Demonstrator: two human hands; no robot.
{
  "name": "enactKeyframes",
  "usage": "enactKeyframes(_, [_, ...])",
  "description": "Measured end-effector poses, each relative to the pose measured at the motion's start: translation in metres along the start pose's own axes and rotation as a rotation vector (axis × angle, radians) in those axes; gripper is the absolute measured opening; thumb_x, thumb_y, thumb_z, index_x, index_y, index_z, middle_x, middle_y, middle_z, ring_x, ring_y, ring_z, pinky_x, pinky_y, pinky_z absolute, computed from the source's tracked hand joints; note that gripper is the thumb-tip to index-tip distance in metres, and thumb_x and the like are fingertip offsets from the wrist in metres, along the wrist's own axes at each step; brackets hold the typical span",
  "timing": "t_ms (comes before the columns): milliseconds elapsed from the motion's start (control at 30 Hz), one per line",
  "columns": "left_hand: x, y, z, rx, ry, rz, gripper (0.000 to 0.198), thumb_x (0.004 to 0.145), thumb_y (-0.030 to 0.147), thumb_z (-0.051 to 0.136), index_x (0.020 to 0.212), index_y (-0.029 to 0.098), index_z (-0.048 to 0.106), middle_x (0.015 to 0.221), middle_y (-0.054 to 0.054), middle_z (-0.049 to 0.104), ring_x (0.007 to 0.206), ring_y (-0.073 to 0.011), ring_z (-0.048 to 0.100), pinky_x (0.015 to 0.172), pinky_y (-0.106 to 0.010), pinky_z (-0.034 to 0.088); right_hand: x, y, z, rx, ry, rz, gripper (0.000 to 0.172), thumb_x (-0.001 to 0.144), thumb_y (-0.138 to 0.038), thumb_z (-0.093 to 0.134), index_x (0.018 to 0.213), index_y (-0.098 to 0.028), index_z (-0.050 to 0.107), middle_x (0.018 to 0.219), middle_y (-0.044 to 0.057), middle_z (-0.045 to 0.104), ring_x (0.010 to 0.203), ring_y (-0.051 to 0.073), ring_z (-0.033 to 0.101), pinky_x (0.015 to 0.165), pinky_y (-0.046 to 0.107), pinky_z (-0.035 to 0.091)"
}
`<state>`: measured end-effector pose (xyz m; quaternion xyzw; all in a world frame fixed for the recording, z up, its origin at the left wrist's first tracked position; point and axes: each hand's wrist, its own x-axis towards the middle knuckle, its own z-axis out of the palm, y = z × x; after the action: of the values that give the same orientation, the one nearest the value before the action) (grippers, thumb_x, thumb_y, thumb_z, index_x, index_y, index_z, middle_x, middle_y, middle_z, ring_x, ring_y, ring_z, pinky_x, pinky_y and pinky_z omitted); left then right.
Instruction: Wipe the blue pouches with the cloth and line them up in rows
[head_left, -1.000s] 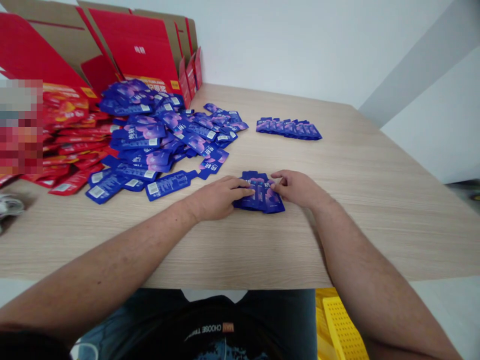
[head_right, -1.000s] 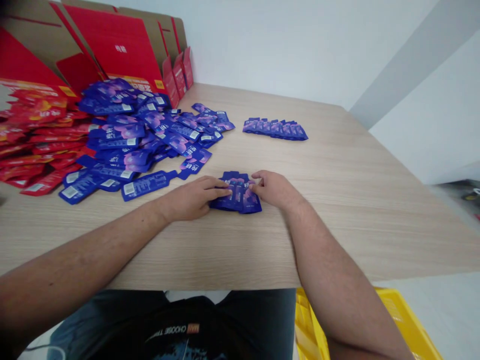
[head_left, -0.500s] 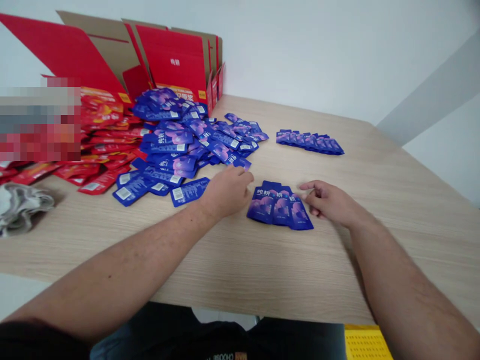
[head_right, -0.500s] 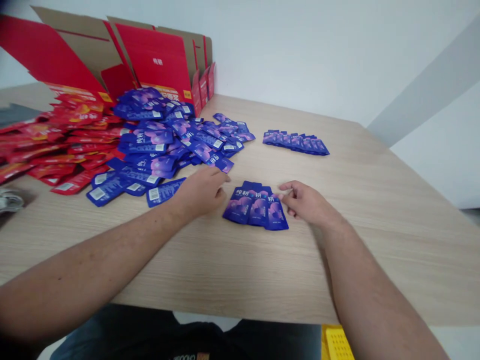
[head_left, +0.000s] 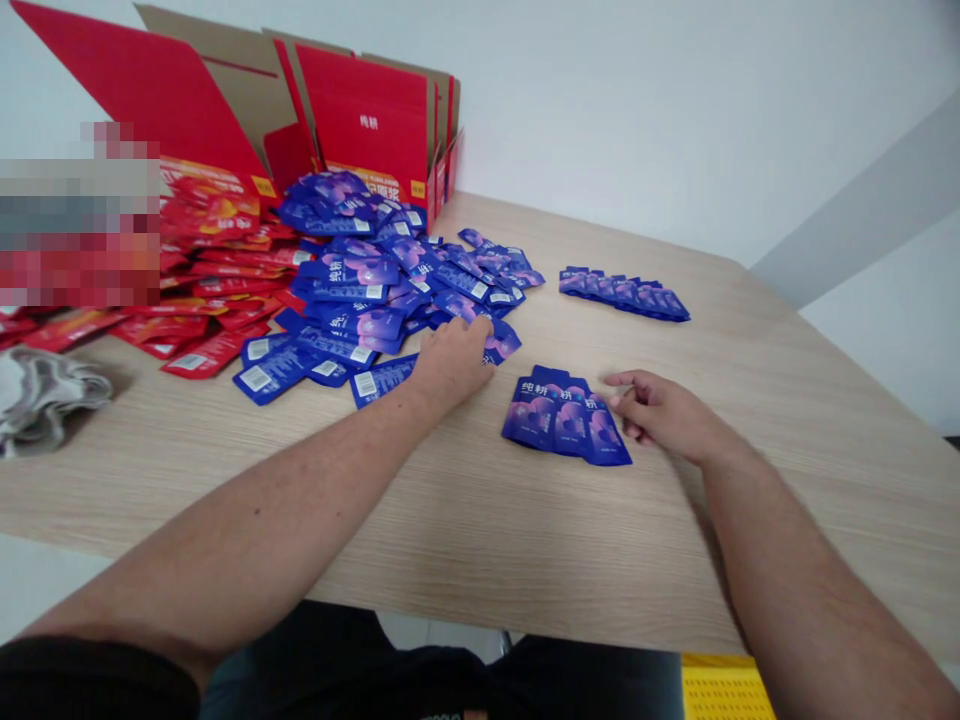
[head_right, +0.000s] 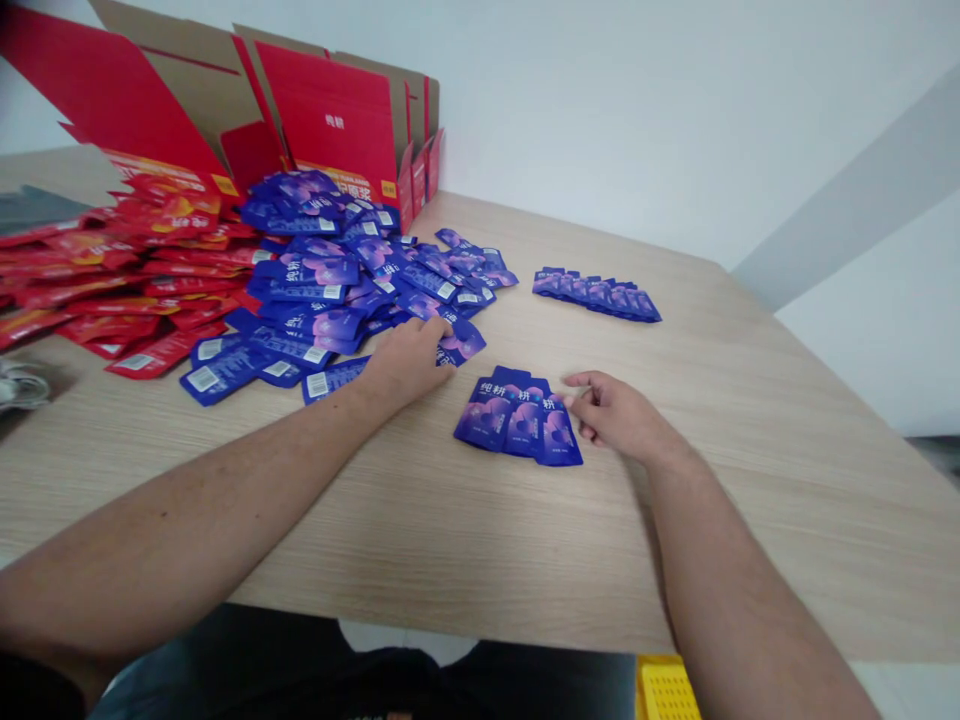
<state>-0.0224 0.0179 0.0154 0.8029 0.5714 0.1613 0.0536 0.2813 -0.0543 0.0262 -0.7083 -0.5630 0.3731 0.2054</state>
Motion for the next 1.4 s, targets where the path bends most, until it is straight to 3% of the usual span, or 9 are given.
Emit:
enactKeyframes(200, [0.006,-0.01,0.008,-0.365,0.118,0.092,0.043,0.082,0.005,0.063,0.123,0.021,0.064,0.121,-0.009,0.072,0.116,-0.0235,0.068,0.104,-0.037,0.054,0.0,-0.001,-0.001,0.003,-0.01,0.007,0.043,0.098,-0.028,0.064,0.139,-0.015,0.058,0.062,-0.006,0.057,0.052,0.012,0.057,0.044,0.021,0.048])
enactKeyframes(400, [0.006,-0.007,-0.005,-0.669,0.354,0.1,0.028,0.085,0.01,0.067,0.109,0.023,0.06,0.108,-0.002,0.073,0.101,-0.0181,0.069,0.095,-0.033,0.056,0.001,0.001,-0.001,0.013,-0.023,-0.025,0.041,0.097,-0.028,0.066,0.136,-0.016,0.059,0.061,-0.006,0.058,0.052,0.013,0.058,0.044,0.021,0.049])
enactKeyframes(567, [0.009,-0.007,-0.007,-1.173,0.245,-0.099,0.036,0.084,0.019,0.071,0.114,0.025,0.052,0.079,0.004,0.067,0.072,-0.0164,0.069,0.07,-0.032,0.058,0.002,0.001,-0.001,-0.015,-0.02,-0.038,0.037,0.098,-0.028,0.065,0.133,-0.018,0.06,0.06,-0.006,0.06,0.052,0.013,0.06,0.045,0.022,0.05])
enactKeyframes(700, [0.008,-0.001,0.002,-1.369,0.129,-0.195,0.034,0.082,0.015,0.07,0.11,0.023,0.053,0.073,0.005,0.065,0.069,-0.0154,0.071,0.065,-0.028,0.056,0.002,0.002,-0.001,-0.029,-0.025,-0.043,0.036,0.098,-0.028,0.065,0.133,-0.019,0.061,0.06,-0.006,0.06,0.051,0.013,0.059,0.045,0.022,0.05])
enactKeyframes(867, [0.002,0.015,0.022,-1.135,0.067,-0.151,0.04,0.089,0.017,0.068,0.126,0.02,0.055,0.084,0.001,0.072,0.075,-0.0145,0.071,0.072,-0.03,0.059,0.002,0.001,-0.001,-0.043,-0.024,-0.039,0.038,0.098,-0.029,0.066,0.134,-0.017,0.061,0.064,-0.005,0.06,0.053,0.013,0.059,0.045,0.022,0.05])
enactKeyframes(1000, [0.0,0.018,0.03,-0.918,0.083,0.018,0.061,0.088,0.013,0.07,0.145,0.016,0.048,0.127,-0.012,0.073,0.121,-0.0209,0.07,0.107,-0.04,0.057,0.002,0.001,-0.001,-0.049,-0.022,-0.026,0.037,0.099,-0.031,0.066,0.134,-0.018,0.061,0.066,-0.005,0.061,0.053,0.013,0.059,0.046,0.022,0.051])
enactKeyframes(1100, [-0.002,0.014,0.03,-0.836,0.094,0.065,0.06,0.09,0.014,0.067,0.147,0.015,0.047,0.145,-0.017,0.065,0.139,-0.0236,0.061,0.116,-0.043,0.052,0.003,0.003,-0.002,-0.042,-0.025,-0.038,0.037,0.099,-0.031,0.066,0.133,-0.019,0.061,0.065,-0.005,0.061,0.053,0.013,0.06,0.046,0.022,0.051])
enactKeyframes(1267, [0.002,0.001,0.019,-0.714,0.157,0.039,0.049,0.094,0.017,0.059,0.142,0.019,0.053,0.145,-0.014,0.066,0.133,-0.0224,0.064,0.107,-0.041,0.057,0.003,0.004,-0.001,-0.023,-0.039,-0.033,0.038,0.099,-0.029,0.065,0.135,-0.019,0.06,0.065,-0.005,0.06,0.053,0.013,0.06,0.045,0.022,0.049])
enactKeyframes(1400, [0.01,-0.018,0.008,-0.397,0.191,0.064,0.04,0.093,0.018,0.058,0.133,0.019,0.062,0.129,-0.012,0.073,0.126,-0.0246,0.067,0.115,-0.045,0.051,0.003,0.004,-0.001,-0.023,-0.042,-0.027,0.038,0.099,-0.029,0.065,0.135,-0.019,0.06,0.065,-0.006,0.059,0.053,0.013,0.061,0.046,0.022,0.049])
